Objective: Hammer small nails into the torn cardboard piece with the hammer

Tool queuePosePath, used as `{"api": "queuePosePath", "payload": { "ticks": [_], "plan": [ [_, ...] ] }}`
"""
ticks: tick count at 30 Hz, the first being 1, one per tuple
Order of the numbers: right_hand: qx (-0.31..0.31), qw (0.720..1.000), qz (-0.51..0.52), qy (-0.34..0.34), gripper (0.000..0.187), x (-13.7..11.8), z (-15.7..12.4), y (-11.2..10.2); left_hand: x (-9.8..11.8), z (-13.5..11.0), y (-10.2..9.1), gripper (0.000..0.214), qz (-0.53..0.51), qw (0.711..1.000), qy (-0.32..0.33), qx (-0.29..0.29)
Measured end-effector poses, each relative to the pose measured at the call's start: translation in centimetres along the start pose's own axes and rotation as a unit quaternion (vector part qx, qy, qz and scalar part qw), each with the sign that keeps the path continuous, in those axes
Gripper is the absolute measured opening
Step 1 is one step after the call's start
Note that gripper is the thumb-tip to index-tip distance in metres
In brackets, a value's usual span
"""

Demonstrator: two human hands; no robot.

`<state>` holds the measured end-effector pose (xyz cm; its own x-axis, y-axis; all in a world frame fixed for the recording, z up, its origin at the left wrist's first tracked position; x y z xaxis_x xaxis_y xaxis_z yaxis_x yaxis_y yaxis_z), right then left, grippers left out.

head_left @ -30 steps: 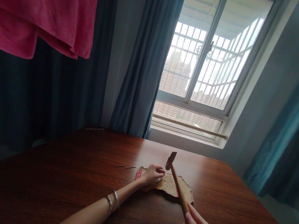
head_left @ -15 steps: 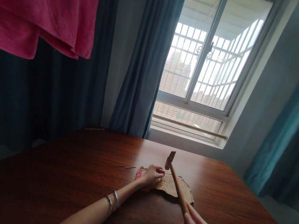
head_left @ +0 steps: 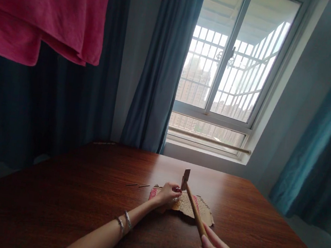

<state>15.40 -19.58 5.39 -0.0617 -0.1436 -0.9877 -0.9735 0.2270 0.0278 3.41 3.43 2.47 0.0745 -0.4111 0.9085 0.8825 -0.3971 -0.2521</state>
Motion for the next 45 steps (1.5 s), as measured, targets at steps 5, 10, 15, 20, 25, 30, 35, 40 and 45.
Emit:
{"api": "queuePosePath", "payload": {
  "ticks": [5,10,15,20,25,30,35,40,45],
  "plan": [
    [0.007,1.0,0.013,-0.004,0.083,0.3,0.2,-0.2,0.0,0.0,0.1,0.018,-0.011,1.0,-0.011,-0.003],
    [0.002,1.0,-0.001,0.003,0.087,0.5,0.2,-0.2,-0.4,0.1,0.1,0.02,0.009,1.0,-0.005,-0.004],
    [0.007,1.0,-0.001,-0.012,0.085,0.4,0.3,-0.4,-0.8,0.2,0.1,0.021,0.009,1.0,0.003,-0.01],
    [0.003,1.0,0.009,-0.03,0.078,0.2,0.4,-0.2,-1.0,0.3,0.2,0.022,-0.003,1.0,-0.006,-0.005],
    [0.008,1.0,0.013,-0.022,0.079,0.7,0.5,-0.3,-0.6,0.1,0.2,0.02,-0.008,1.0,-0.01,-0.004],
    [-0.005,1.0,0.007,-0.022,0.079,0.9,0.7,-0.4,0.0,0.0,0.1,0.019,0.007,1.0,-0.009,-0.005],
    [0.006,0.999,0.014,-0.032,0.077,0.4,0.5,-0.5,0.3,0.0,0.0,0.02,0.007,1.0,0.001,-0.004],
    [0.009,1.0,0.007,-0.017,0.077,-0.2,0.0,-0.3,0.5,-0.1,0.0,0.02,0.005,1.0,0.002,-0.004],
    [-0.017,1.0,0.005,-0.002,0.077,-1.1,-0.3,0.0,0.7,-0.2,0.0,0.018,0.003,1.0,-0.009,-0.002]
  ]
}}
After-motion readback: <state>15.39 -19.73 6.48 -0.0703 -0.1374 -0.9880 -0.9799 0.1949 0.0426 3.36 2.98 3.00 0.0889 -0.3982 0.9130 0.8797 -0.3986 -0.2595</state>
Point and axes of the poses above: each hand's wrist, its own z-axis towards the middle knuckle, its own y-axis out of the palm, x = y × z, the point moved 7 cm from there along z, towards the middle knuckle, and after that the axes turned 12 degrees about -z, right-handed, at the moved point
